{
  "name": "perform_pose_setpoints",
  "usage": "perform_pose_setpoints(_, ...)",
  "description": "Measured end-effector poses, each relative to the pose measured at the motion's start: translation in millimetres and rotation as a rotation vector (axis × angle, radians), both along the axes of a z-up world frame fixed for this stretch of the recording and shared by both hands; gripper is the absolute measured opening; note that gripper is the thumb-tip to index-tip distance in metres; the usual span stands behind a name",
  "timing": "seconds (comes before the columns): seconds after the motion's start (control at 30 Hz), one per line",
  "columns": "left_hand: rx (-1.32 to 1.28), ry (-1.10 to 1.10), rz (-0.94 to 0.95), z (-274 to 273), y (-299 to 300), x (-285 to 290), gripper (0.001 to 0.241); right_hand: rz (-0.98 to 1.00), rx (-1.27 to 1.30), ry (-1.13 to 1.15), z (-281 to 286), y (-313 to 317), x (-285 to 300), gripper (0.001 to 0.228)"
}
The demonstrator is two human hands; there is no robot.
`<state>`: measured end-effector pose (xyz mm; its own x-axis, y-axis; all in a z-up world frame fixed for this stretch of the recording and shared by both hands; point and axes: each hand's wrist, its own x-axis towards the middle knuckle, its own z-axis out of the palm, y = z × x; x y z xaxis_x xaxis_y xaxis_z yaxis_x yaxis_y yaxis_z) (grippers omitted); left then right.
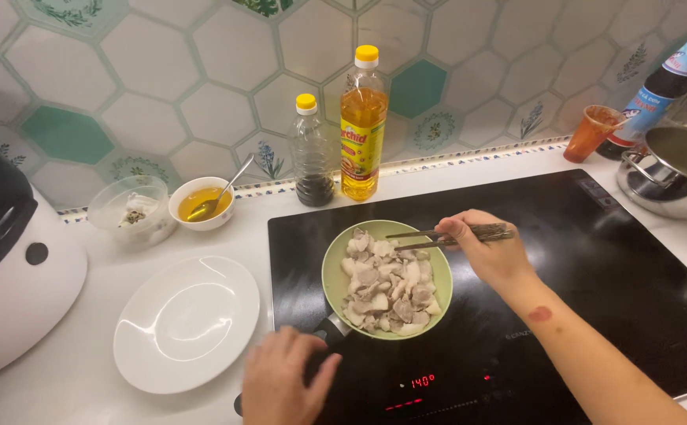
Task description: Stir-frying pieces of meat in a pan using chopsticks on an induction stove.
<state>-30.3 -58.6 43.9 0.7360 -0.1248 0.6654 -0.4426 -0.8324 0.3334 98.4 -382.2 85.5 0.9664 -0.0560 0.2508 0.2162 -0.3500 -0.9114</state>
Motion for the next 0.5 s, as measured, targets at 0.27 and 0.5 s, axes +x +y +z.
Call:
perform_pose_setpoints(0.27, -0.039, 0.932, 0.243, -6, 43, 11, 0.052, 0.195, -0.197, 0.043, 32, 47, -21, 0.028)
perform_pose_setpoints(0.5, -0.012, 0.955, 0.214, -15, 42, 13, 0.045, 0.365, -0.318, -0.006, 38, 67, -46, 0.014)
